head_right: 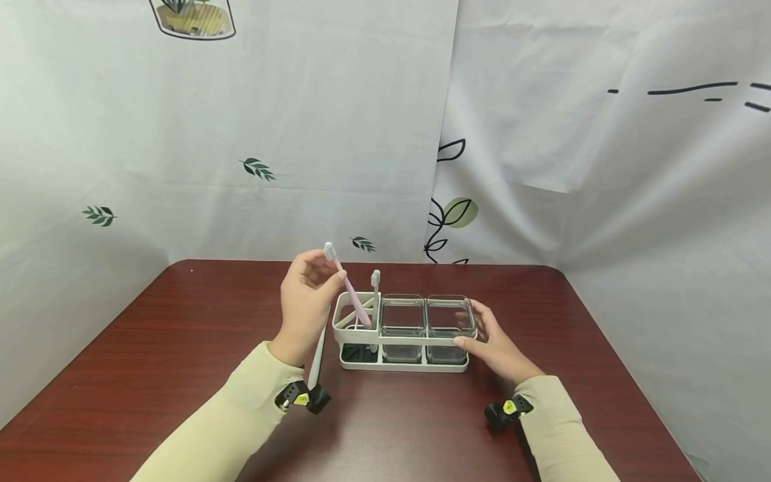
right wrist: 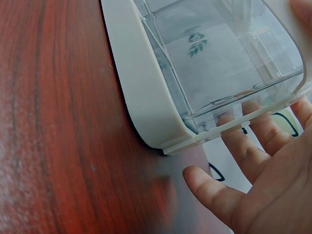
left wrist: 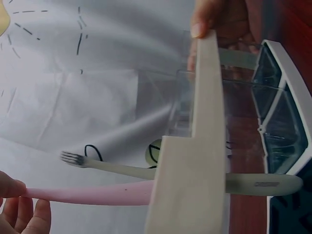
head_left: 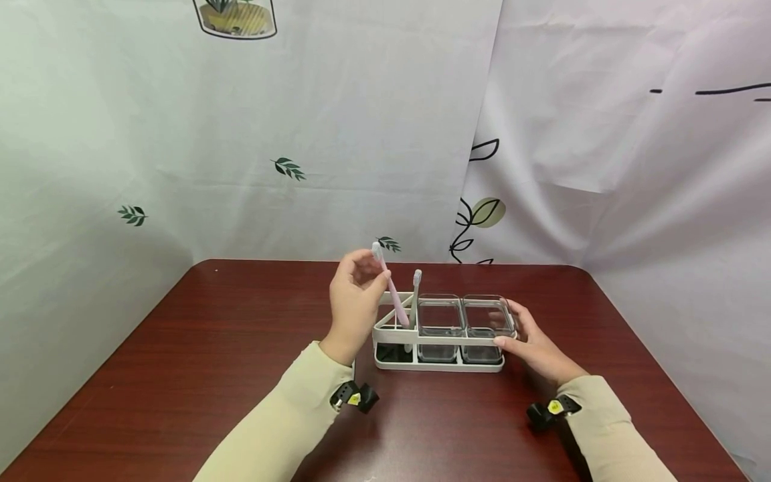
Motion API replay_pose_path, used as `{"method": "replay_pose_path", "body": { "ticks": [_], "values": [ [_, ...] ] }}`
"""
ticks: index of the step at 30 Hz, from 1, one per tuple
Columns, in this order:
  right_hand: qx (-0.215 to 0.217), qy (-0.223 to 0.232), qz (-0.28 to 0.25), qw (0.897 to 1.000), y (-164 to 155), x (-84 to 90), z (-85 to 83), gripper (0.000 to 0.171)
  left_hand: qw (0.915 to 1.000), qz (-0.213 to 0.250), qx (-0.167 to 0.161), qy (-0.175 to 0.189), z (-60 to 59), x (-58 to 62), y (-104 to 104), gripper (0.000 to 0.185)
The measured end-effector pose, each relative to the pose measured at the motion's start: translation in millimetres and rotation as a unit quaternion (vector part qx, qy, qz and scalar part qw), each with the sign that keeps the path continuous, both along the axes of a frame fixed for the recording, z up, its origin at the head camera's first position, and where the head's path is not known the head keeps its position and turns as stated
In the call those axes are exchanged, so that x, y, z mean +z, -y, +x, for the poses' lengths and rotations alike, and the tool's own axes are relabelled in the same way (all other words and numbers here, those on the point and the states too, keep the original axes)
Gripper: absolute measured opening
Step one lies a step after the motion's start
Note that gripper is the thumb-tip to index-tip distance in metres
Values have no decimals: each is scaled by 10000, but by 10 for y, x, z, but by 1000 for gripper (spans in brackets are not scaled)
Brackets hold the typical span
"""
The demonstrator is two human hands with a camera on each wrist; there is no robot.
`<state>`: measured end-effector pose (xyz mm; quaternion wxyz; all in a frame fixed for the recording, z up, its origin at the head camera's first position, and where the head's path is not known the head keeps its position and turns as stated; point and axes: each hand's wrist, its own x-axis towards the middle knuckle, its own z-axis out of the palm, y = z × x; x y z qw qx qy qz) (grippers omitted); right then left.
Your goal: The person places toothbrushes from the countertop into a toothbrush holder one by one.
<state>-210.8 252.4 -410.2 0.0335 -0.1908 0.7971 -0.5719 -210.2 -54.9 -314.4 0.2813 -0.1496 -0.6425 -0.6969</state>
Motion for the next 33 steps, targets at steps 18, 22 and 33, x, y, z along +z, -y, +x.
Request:
{"method": "replay_pose_path", "body": {
  "ticks": [18, 22, 33],
  "values": [
    [88, -117, -104, 9998, -6, -27, -30, 72, 9958, -796, 3, 462, -58, -191, -90, 29],
    [82, -127, -72, 9999, -3, -24, -36, 72, 9941, -932, -5, 554, -62, -226, -98, 29],
    [133, -154, -119, 9997, -2, -32, -40, 72, 9905, -1123, -138, 782, -70, -291, -109, 28]
  ]
}}
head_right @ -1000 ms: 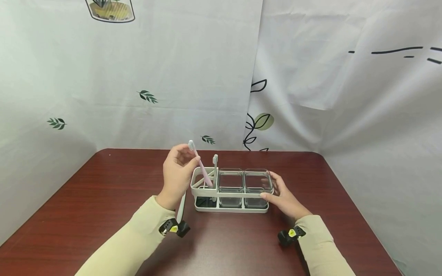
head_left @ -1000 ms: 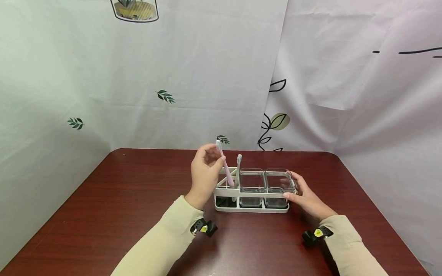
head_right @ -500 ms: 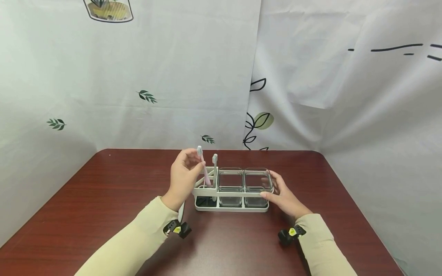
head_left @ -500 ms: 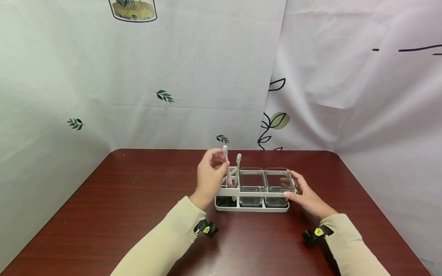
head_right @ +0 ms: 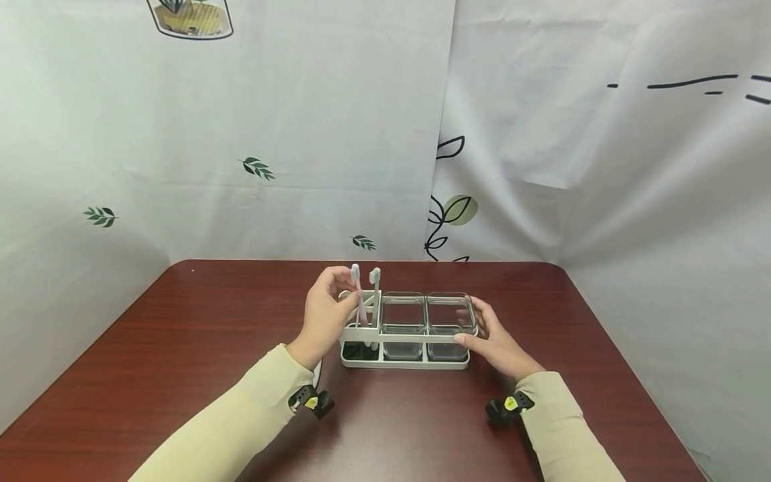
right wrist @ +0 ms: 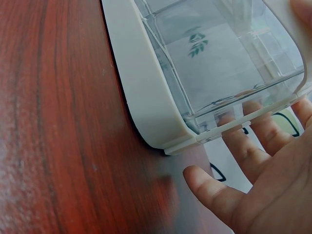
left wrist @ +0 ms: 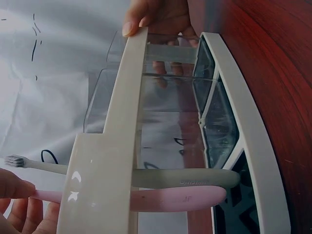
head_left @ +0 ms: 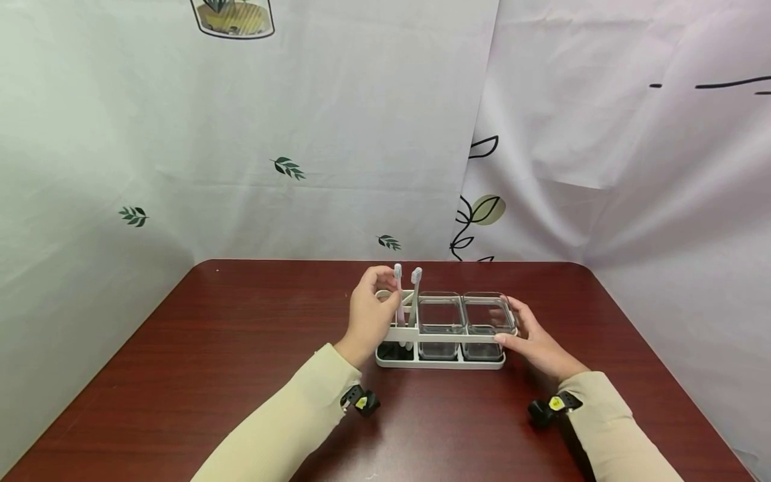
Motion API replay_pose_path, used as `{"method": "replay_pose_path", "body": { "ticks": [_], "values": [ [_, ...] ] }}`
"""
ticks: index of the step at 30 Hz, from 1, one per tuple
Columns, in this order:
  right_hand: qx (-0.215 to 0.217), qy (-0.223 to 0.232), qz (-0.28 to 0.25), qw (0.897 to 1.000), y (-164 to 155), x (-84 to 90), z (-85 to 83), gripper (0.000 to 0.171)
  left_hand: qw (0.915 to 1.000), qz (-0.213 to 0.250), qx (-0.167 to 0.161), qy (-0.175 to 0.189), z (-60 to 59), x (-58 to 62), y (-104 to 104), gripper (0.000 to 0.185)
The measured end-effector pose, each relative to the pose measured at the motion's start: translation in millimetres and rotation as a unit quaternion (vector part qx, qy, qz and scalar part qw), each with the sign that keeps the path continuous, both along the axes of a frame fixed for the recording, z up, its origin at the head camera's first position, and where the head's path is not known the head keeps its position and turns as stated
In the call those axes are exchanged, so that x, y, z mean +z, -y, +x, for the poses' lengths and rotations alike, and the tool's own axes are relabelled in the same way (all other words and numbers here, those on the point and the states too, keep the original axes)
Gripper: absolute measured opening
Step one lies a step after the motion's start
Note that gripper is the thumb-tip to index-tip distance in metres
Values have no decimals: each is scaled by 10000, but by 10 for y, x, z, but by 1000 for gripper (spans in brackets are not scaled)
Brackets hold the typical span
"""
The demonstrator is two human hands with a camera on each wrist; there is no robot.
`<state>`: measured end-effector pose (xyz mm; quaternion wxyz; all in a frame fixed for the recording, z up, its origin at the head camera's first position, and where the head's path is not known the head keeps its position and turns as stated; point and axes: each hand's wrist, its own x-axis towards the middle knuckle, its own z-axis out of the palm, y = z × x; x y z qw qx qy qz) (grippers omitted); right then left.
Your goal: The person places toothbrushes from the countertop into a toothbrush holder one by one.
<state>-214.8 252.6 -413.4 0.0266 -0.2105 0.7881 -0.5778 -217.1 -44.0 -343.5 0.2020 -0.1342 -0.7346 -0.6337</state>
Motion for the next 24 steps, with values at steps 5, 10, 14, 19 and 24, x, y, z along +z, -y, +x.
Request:
{"method": "replay_pose_path", "body": {
  "ticks": [5, 10, 14, 19, 24],
  "values": [
    [18, 6, -18, 10000, -1, 4, 1, 72, 9997, -219, 1, 46, -7, -33, -2, 26],
    [-32, 2, 51, 10000, -6, -3, -3, 73, 9994, -310, 8, 120, -24, -57, 4, 24],
    [-95, 60, 104, 9999, -17, -10, -6, 73, 9985, -498, 60, 212, -23, -41, 7, 24],
    [-96, 17, 34, 9999, -17, -16, -3, 73, 9972, -698, 109, 231, -14, -16, 6, 24],
    [4, -154, -170, 9997, -2, -25, -11, 70, 9972, -742, 109, 64, -21, -11, 2, 23]
  ]
}}
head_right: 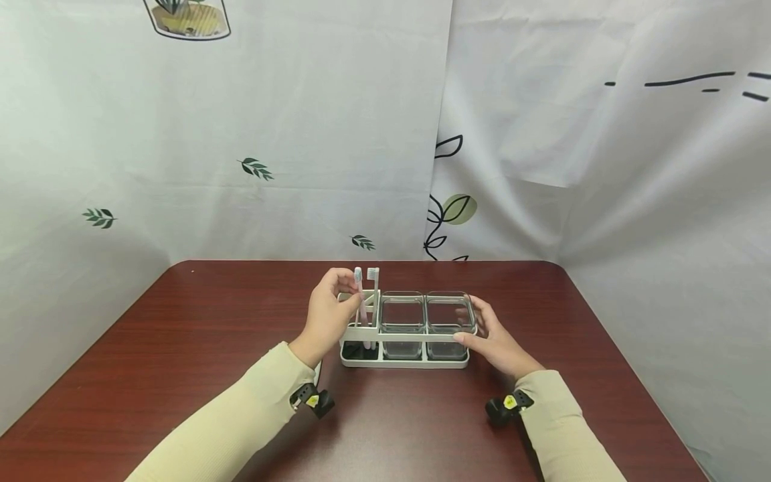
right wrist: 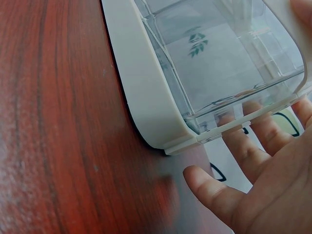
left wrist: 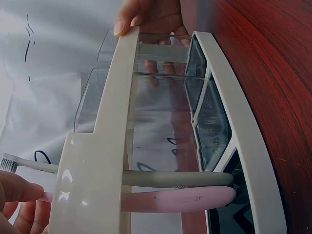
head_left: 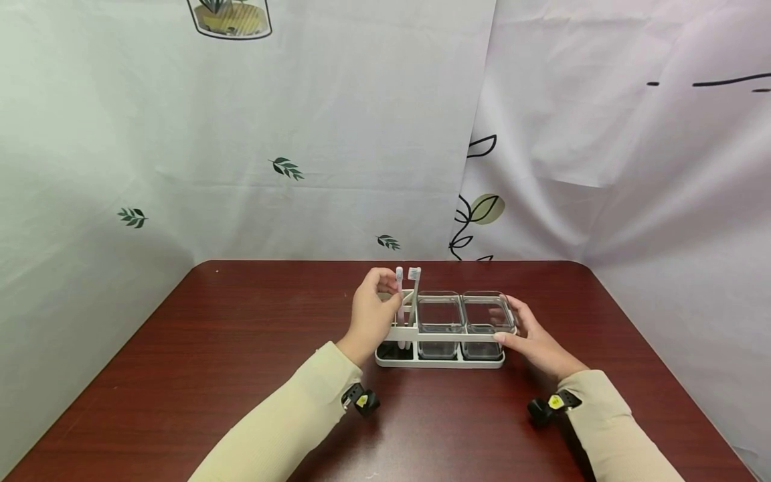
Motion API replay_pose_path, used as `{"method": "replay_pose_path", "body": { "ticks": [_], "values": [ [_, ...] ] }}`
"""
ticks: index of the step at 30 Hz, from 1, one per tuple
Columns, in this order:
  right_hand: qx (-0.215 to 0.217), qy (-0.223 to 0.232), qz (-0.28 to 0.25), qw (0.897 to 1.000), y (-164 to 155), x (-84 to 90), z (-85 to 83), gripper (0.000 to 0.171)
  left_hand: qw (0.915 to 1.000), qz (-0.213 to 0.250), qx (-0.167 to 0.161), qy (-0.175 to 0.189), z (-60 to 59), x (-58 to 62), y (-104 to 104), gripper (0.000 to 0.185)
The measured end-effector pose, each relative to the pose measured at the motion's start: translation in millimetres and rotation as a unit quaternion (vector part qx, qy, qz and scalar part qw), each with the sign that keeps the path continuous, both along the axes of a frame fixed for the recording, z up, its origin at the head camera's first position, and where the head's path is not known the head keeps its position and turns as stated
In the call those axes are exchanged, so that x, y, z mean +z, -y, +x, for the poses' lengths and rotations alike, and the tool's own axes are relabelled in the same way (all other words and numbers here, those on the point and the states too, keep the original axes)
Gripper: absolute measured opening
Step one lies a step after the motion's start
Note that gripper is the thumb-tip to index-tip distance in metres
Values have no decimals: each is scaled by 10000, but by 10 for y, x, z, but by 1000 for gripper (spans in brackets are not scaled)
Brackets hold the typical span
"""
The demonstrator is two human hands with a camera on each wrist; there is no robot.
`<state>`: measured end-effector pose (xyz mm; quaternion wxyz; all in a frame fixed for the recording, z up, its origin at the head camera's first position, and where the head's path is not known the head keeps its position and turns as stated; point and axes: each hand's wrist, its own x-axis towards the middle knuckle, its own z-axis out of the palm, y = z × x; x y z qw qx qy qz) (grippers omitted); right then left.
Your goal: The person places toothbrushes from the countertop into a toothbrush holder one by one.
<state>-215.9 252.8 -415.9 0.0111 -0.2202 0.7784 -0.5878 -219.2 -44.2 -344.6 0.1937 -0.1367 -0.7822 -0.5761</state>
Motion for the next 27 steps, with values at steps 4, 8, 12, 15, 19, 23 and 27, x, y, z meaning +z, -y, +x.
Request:
{"method": "replay_pose_path", "body": {
  "ticks": [4, 8, 12, 15, 19, 23, 27],
  "values": [
    [-1, 12, -25, 10000, 3, -3, -6, 70, 10000, 9, -9, 23, 3, 6, 1, 23],
    [-10, 8, 0, 10000, -2, -10, -10, 70, 10000, 53, 6, 22, 0, -1, 1, 23],
    [10, 8, -23, 10000, -7, -13, -10, 70, 9999, 93, 37, 63, 3, 0, 3, 23],
    [8, 47, -26, 10000, -2, -6, -5, 70, 9999, 109, 49, 89, 7, 2, 6, 23],
    [-19, 123, -6, 9999, 5, 4, 4, 71, 9999, 144, 33, 78, 5, -9, 13, 23],
    [-33, 150, 22, 9999, 7, 11, 12, 72, 9997, 217, 36, 86, 7, -5, 16, 24],
    [-48, 181, 41, 9998, 6, 14, 15, 72, 9994, 330, 23, 123, 21, 9, 15, 28]
  ]
}}
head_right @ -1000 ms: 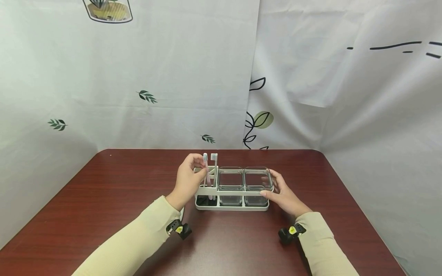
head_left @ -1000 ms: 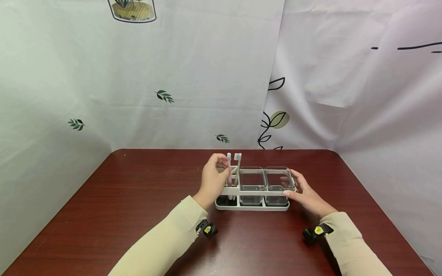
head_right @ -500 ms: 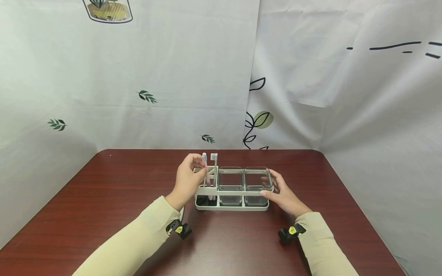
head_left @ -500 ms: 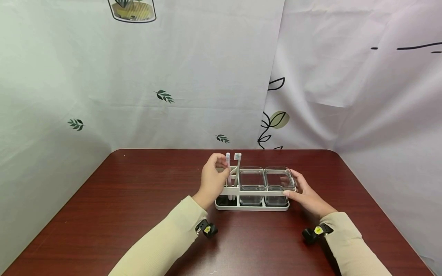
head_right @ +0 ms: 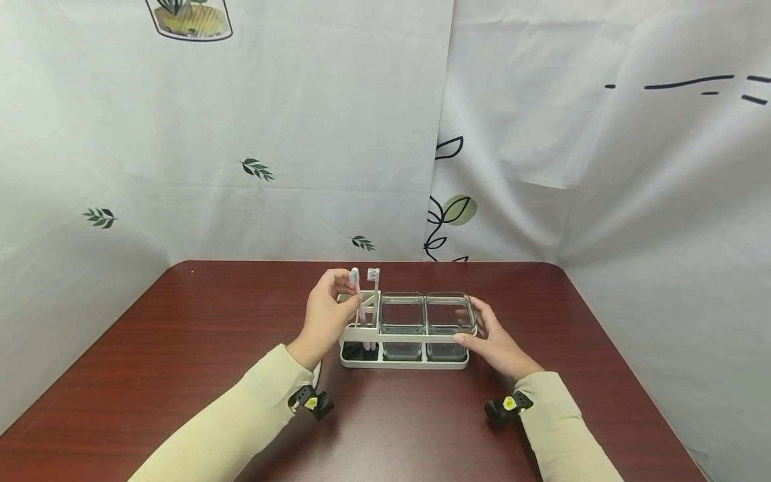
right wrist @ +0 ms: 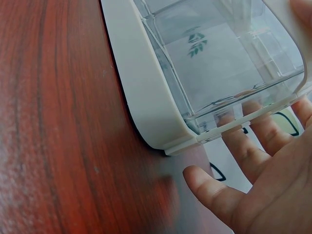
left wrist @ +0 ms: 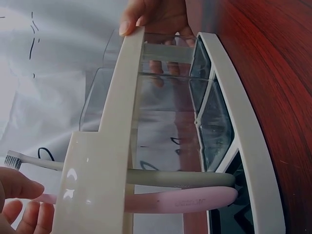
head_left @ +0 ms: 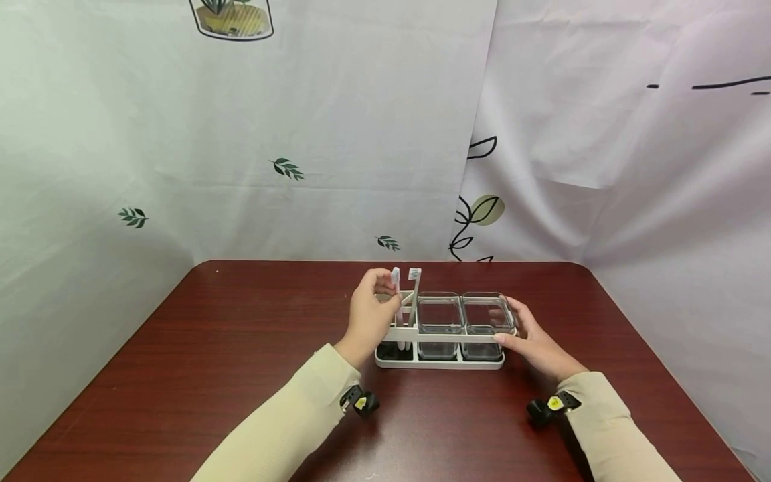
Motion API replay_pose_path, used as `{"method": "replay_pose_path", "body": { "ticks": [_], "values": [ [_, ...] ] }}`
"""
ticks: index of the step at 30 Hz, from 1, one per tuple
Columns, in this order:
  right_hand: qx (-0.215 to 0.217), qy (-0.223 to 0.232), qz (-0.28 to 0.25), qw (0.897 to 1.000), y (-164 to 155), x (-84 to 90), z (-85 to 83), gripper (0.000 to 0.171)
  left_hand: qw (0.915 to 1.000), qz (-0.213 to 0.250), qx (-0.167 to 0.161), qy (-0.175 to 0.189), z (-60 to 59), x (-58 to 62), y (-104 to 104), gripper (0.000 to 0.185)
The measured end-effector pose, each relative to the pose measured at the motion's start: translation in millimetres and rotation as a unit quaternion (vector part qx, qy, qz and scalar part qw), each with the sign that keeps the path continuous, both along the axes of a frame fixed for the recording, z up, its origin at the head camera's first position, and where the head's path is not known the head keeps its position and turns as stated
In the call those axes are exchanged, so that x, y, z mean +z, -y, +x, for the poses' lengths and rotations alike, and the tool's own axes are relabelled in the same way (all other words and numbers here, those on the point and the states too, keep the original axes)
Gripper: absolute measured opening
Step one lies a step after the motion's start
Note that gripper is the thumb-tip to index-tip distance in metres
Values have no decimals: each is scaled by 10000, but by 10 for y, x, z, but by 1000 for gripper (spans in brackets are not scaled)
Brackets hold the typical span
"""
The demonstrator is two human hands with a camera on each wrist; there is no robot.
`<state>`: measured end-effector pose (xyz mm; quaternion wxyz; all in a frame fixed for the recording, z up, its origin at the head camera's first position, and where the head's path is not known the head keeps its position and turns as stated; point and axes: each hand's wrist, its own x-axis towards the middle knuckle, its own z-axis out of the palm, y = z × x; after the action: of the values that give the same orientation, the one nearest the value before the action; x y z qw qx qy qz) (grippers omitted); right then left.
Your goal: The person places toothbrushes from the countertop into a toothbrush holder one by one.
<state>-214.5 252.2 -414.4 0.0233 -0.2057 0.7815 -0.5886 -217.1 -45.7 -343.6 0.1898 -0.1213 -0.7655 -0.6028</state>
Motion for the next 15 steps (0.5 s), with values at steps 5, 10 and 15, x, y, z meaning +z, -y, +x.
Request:
{"method": "replay_pose_path", "body": {
  "ticks": [5, 10, 15],
  "values": [
    [-42, 42, 79, 10000, 4, 3, 6, 71, 9997, 206, -37, 96, 12, 11, 30, 32],
    [-17, 32, 105, 9999, 11, 9, 8, 72, 9985, 455, -85, 308, 6, 13, 111, 36],
    [-47, 23, 119, 9999, 9, 11, 8, 72, 9925, 950, -193, 746, -4, 40, 192, 38]
  ]
}}
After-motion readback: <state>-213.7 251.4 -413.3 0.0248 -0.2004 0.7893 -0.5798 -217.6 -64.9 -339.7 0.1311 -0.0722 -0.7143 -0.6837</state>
